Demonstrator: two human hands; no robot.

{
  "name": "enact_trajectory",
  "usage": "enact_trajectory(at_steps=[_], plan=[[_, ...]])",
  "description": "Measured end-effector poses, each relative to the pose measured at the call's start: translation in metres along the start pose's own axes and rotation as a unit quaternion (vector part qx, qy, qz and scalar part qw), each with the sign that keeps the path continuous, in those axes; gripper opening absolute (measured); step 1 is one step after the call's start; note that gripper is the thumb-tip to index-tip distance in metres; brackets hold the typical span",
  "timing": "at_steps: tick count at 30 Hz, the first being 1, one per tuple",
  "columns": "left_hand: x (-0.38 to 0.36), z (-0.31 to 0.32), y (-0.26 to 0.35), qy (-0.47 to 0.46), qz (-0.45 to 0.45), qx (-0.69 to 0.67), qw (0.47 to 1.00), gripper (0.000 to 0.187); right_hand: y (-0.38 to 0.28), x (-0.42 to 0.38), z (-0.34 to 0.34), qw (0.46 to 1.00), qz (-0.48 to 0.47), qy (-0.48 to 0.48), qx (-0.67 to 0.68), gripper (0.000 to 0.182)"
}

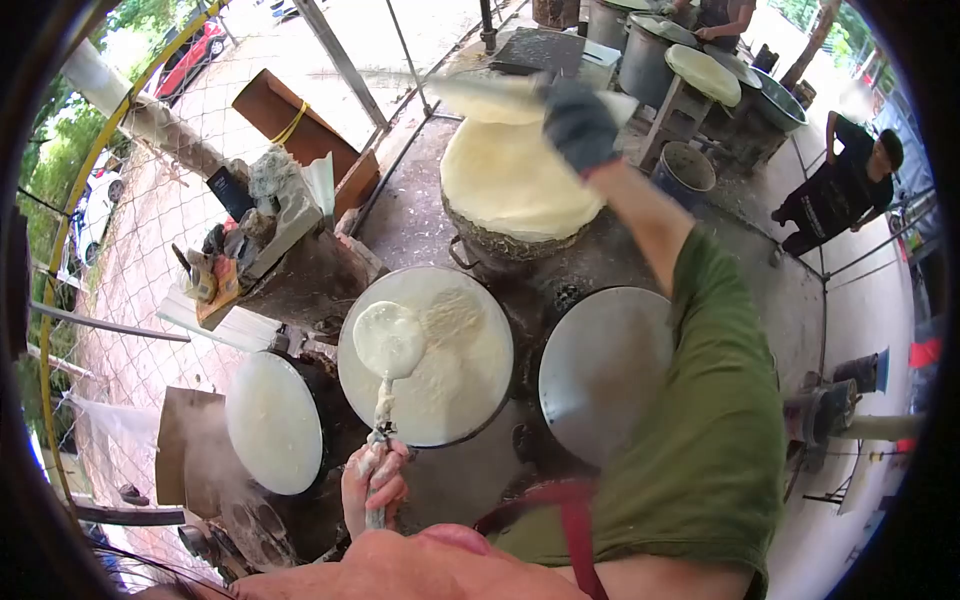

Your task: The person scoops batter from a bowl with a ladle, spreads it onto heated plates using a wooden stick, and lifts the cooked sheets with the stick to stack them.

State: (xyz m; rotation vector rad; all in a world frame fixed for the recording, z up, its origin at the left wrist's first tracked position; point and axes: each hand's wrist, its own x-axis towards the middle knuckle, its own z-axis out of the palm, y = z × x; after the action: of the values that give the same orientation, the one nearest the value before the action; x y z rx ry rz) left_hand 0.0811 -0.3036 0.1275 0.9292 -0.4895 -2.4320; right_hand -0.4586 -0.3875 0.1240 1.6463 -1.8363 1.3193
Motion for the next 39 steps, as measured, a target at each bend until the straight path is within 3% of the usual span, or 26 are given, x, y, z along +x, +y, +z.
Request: enact_trajectory(at_steps=[2, 3, 4, 5, 13, 17, 22, 25, 26, 28, 29, 31, 32, 36, 39], plan=[[0.002, 0.001, 0.0, -0.02, -0.008, -0.003, 1.0, 0.022, -0.031, -0.071, 0.02, 0.987, -0.111, -0.026, -0.11, 0.018], [0.002, 0.0, 0.0, -0.027, -0.008, -0.005, 1.0, 0.021, -0.042, -0.094, 0.038, 0.943, -0.079, -0.157, -0.284, 0.019], [0.002, -0.002, -0.001, -0.033, -0.009, -0.021, 0.999, 0.02, -0.055, -0.111, 0.051, 0.914, 0.016, -0.221, -0.34, 0.022], [0.003, -0.006, -0.003, -0.039, -0.011, -0.038, 0.998, 0.02, -0.054, -0.122, 0.054, 0.909, 0.017, -0.251, -0.333, 0.022], [-0.002, 0.005, -0.004, -0.006, -0.017, 0.062, 0.998, 0.025, -0.025, -0.117, 0.071, 0.94, 0.053, -0.153, -0.3, 0.017], [-0.003, 0.007, -0.007, -0.045, -0.009, 0.074, 0.996, 0.029, -0.024, -0.11, 0.086, 0.924, 0.081, -0.192, -0.319, 0.018], [-0.008, 0.027, -0.018, -0.051, 0.0, 0.086, 0.995, 0.028, -0.029, -0.128, 0.077, 0.922, 0.172, -0.244, -0.246, 0.034], [-0.014, 0.044, -0.035, -0.032, 0.002, 0.167, 0.985, 0.028, -0.048, -0.141, 0.041, 0.958, 0.165, -0.148, -0.184, 0.039], [-0.019, 0.072, -0.056, 0.046, 0.005, 0.206, 0.977, 0.03, -0.037, -0.176, 0.019, 0.982, 0.138, -0.059, -0.11, 0.041], [-0.023, 0.092, -0.073, -0.021, -0.015, 0.256, 0.966, 0.027, -0.057, -0.213, -0.035, 0.978, 0.204, -0.028, 0.01, 0.043], [-0.025, 0.101, -0.086, -0.03, -0.032, 0.269, 0.962, 0.024, -0.07, -0.236, -0.067, 0.969, 0.237, -0.015, 0.069, 0.043], [-0.028, 0.123, -0.114, -0.039, -0.042, 0.299, 0.952, 0.024, -0.068, -0.31, -0.129, 0.93, 0.355, -0.091, 0.004, 0.045], [-0.027, 0.136, -0.131, -0.049, -0.051, 0.313, 0.947, 0.024, -0.073, -0.345, -0.16, 0.934, 0.344, -0.089, -0.045, 0.045], [0.008, 0.169, -0.215, -0.109, -0.069, 0.407, 0.904, 0.023, -0.096, -0.479, -0.257, 0.884, 0.463, -0.053, -0.046, 0.048], [0.072, 0.152, -0.299, -0.148, -0.045, 0.494, 0.856, 0.023, -0.124, -0.537, -0.297, 0.815, 0.58, 0.002, -0.001, 0.05]])
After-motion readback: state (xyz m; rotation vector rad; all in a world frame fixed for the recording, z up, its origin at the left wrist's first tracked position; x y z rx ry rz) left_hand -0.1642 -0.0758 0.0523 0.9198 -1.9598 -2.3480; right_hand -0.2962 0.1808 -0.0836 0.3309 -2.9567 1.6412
